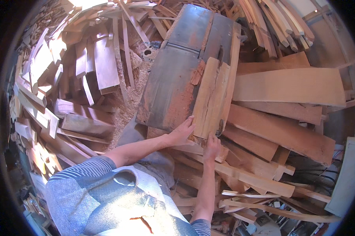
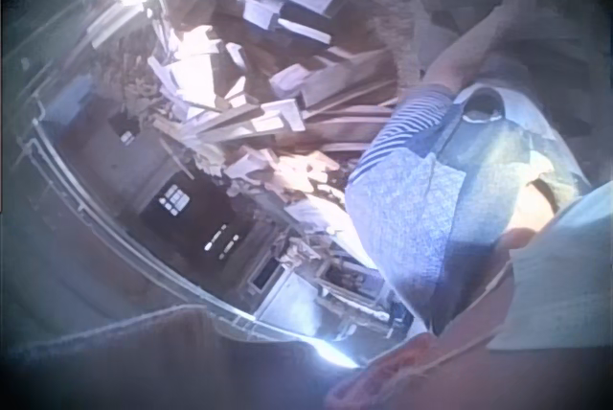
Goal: The person picks up wood boards from a pile and feeds them one by one through a jointer machine to square their edges.
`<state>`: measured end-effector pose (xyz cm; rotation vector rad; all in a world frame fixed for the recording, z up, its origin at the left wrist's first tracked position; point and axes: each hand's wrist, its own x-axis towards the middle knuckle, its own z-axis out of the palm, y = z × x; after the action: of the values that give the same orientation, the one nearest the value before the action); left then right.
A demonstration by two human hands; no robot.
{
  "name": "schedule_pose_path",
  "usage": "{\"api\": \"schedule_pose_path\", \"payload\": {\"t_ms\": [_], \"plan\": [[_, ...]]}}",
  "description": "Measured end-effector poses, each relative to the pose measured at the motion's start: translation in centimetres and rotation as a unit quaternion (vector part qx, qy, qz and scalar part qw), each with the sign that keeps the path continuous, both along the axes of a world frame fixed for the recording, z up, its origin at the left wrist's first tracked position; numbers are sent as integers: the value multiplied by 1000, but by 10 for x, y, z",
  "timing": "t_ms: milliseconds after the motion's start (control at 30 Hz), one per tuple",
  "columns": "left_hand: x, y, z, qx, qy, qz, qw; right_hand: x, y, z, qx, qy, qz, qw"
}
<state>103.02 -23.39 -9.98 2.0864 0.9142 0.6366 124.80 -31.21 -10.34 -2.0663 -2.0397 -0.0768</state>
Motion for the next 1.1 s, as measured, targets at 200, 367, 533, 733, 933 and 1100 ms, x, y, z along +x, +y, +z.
{"api": "schedule_pose_path", "payload": {"t_ms": [200,367,533,733,933,1100], "plan": [[2,2,-15,44,-39,10,998,-3,4,7,-25,-24,-4,999],[4,8,-25,55,-43,26,997,-14,11,24,-86,-16,-34,996],[7,13,-25,67,-61,41,995,-17,16,33,-88,-8,-30,996],[5,20,-19,66,-69,48,994,-16,26,28,-86,-7,-29,996],[3,25,-18,75,-70,51,993,-13,31,23,-73,-17,-22,997],[3,31,-18,57,-67,42,995,-13,35,24,-79,-12,-25,997]]}}
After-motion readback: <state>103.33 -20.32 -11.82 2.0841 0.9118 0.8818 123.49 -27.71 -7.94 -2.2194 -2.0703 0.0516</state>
